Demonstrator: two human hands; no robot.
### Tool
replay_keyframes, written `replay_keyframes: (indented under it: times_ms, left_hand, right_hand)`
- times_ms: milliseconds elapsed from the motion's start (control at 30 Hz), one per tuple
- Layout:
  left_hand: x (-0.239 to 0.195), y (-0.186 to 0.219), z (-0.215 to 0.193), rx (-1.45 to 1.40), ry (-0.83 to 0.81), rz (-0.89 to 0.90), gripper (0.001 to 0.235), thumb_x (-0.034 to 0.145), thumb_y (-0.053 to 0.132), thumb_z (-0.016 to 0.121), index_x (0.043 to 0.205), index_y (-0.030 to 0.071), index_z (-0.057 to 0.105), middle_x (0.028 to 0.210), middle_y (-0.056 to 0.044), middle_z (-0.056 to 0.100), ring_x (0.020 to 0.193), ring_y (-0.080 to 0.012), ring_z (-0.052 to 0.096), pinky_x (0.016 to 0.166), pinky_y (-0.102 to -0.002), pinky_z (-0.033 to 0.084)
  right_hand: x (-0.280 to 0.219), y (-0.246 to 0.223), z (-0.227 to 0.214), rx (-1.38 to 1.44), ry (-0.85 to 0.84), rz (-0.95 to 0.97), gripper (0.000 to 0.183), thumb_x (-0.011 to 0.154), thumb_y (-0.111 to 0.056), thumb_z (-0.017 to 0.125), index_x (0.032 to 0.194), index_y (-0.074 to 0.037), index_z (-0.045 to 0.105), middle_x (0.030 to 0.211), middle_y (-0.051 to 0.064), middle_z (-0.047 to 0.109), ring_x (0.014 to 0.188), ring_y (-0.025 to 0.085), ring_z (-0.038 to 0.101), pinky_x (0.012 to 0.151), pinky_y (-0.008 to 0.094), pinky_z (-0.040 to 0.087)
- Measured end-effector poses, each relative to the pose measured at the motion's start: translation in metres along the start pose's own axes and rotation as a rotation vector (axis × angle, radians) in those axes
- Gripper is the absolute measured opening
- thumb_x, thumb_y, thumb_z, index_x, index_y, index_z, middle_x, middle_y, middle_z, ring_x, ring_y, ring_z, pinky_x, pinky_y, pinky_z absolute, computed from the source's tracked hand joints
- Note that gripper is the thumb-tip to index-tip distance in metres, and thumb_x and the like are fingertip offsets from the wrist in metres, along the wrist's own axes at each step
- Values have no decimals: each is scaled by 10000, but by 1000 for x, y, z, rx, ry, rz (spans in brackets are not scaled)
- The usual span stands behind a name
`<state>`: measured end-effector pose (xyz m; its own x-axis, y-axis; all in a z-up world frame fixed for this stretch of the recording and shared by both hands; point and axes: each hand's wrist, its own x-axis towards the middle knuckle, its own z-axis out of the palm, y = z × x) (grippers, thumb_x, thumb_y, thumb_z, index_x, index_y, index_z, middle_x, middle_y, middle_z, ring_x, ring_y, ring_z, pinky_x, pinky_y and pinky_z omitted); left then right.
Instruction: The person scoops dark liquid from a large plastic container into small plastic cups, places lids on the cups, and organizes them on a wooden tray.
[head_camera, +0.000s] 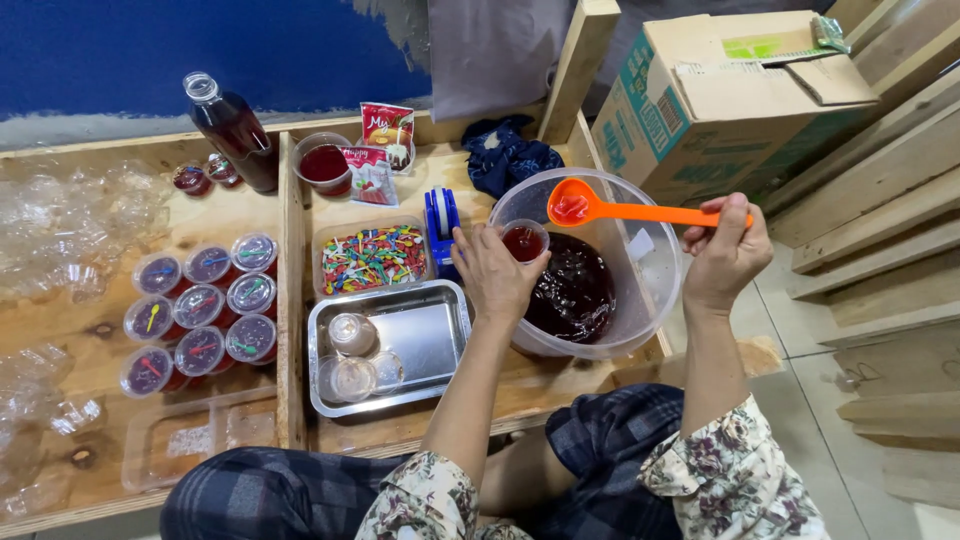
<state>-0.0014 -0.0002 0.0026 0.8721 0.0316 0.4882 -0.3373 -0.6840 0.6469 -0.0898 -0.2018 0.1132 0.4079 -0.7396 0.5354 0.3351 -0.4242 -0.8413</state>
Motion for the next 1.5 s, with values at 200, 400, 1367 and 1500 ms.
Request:
replay_keyframes:
  times_ms: [200,400,1367,1500]
  left_hand:
    - [0,-2,3,-12,-25,-13,821,628,673,816,1121,76,544,1225,-172,606,1364,-529,446,1094,-633,369]
    - [1,1,-2,3,-34,-9,818,632,688,808,1114,82,547,1230,-181,608,1352,-520,459,1097,-631,365]
    - [2,0,-2,-19,50,73,798,612,644,835,1102,80,553,1248,-164,593,1376,-512,443,1138,-597,327]
    - [2,2,-5,-49,51,78,789,622,621,848,1106,70,557,1255,-171,589,1382,-522,430,1137,-605,320]
  right_hand:
    - [-5,-6,0,78,-12,-59,426,1149,-295,481,886,-2,643,543,126,540,436,131,530,434,187,421]
    - [-15,-7,2,34,-126,-237,462,1163,-284,466,875,29,648,607,157,589,477,174,557,455,230,445]
    - [-31,-19,16,-486,-787,-53,303,1077,-324,559,914,-126,721,583,101,670,587,306,647,653,431,523]
    - [-27,-9,14,-493,-751,16,296,1084,-334,574,877,-199,736,550,28,659,541,175,644,619,315,533]
